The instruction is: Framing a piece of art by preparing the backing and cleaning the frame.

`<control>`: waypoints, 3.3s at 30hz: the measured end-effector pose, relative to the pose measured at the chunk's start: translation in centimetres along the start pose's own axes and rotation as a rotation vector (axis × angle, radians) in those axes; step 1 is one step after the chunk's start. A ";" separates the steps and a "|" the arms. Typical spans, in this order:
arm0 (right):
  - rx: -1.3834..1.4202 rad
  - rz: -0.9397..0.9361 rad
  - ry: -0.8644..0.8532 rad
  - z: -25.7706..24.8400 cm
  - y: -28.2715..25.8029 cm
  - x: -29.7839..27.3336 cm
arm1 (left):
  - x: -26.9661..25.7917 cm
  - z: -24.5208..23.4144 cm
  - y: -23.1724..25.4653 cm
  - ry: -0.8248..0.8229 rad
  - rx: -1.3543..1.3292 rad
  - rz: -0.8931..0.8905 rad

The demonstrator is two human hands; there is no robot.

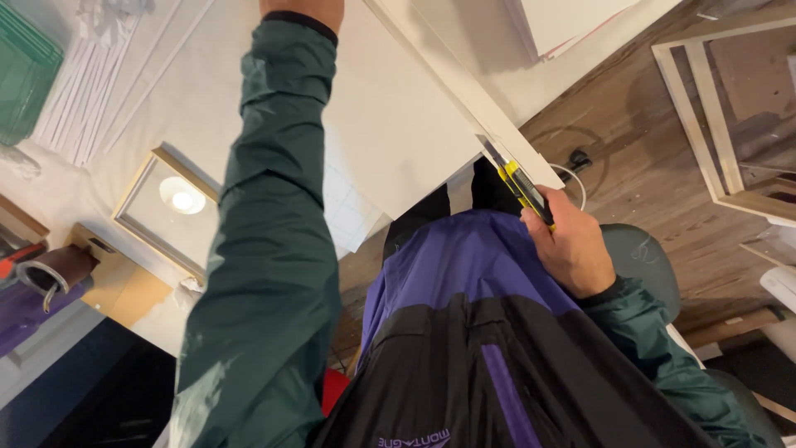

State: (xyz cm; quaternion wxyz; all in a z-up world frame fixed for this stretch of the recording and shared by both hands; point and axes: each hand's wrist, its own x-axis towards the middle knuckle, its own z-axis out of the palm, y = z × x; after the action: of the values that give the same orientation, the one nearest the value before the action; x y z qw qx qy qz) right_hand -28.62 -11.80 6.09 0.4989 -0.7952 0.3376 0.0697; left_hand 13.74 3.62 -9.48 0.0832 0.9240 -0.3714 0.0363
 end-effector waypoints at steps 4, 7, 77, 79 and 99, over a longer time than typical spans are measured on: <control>0.024 0.063 -0.020 -0.1 -0.5 -0.6 | -0.6 1.3 -2.4 -0.015 -0.004 0.018; 0.064 0.143 -0.017 0.0 -0.6 -0.4 | 0.0 1.3 -3.2 -0.012 -0.011 0.037; -0.253 -0.145 0.230 4.9 -2.2 8.7 | -24.9 -18.2 -4.2 -0.157 -0.940 -1.231; -0.245 -0.131 0.222 5.3 -2.2 8.7 | -24.4 -18.5 -4.0 -0.141 -1.004 -1.249; -0.882 0.258 0.448 -4.3 23.2 -14.4 | -24.5 -18.8 -5.2 -0.223 -1.063 -1.161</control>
State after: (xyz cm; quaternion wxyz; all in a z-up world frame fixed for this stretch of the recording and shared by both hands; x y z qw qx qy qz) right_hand -54.62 -15.06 -2.70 0.0185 -0.8773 0.4703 0.0943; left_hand -0.42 27.34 5.19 0.4811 0.8047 0.1957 -0.2876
